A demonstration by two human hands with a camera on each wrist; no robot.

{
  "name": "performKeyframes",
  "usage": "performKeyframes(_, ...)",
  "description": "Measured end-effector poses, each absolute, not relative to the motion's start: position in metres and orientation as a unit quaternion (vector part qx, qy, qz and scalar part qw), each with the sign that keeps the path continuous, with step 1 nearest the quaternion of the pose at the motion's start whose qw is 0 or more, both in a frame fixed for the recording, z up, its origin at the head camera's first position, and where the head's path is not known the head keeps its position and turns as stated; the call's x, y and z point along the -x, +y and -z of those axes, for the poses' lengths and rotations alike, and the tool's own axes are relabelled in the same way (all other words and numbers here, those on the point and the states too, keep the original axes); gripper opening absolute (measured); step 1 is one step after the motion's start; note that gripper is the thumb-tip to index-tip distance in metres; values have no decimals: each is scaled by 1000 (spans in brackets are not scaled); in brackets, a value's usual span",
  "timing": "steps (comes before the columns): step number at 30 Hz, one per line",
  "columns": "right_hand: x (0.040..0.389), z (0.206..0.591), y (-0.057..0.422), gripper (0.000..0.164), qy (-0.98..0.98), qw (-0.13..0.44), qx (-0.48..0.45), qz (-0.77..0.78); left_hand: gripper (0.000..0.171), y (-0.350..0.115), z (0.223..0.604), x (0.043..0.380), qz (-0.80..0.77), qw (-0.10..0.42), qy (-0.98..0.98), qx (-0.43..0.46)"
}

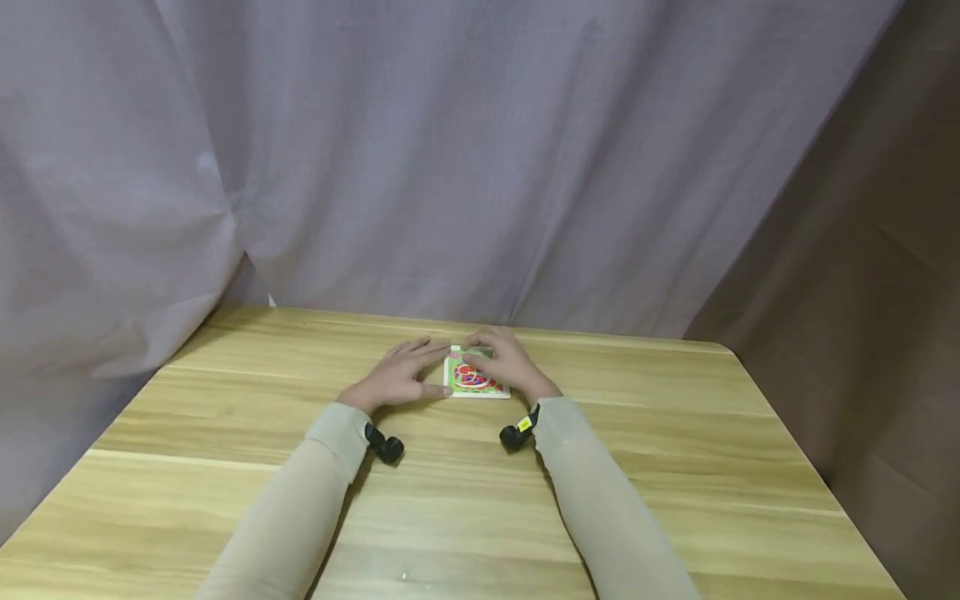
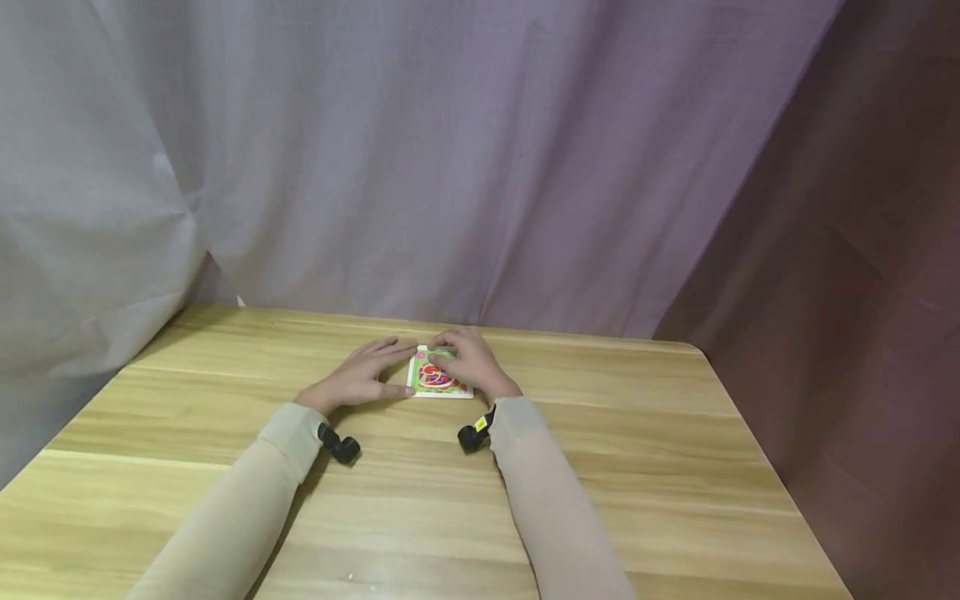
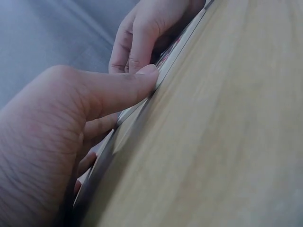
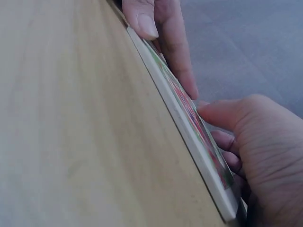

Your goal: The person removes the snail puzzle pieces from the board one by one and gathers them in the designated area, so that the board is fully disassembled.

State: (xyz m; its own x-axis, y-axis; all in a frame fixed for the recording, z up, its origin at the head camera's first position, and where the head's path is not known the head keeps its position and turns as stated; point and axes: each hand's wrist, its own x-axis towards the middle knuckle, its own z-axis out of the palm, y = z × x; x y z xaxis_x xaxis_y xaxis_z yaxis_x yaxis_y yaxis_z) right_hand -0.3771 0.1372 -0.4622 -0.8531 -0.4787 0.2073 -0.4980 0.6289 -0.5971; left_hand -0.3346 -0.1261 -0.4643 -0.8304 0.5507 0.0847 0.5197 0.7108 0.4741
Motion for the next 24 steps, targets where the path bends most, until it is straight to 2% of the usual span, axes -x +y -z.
performKeyframes(6,376,463,130,28,-901,20,-262,-344,90,-126,461,331,-245,25,927,-282)
performKeyframes(24,371,464,128,31,-891,11,-226,-394,91,-122,460,331,-244,36,928,-281)
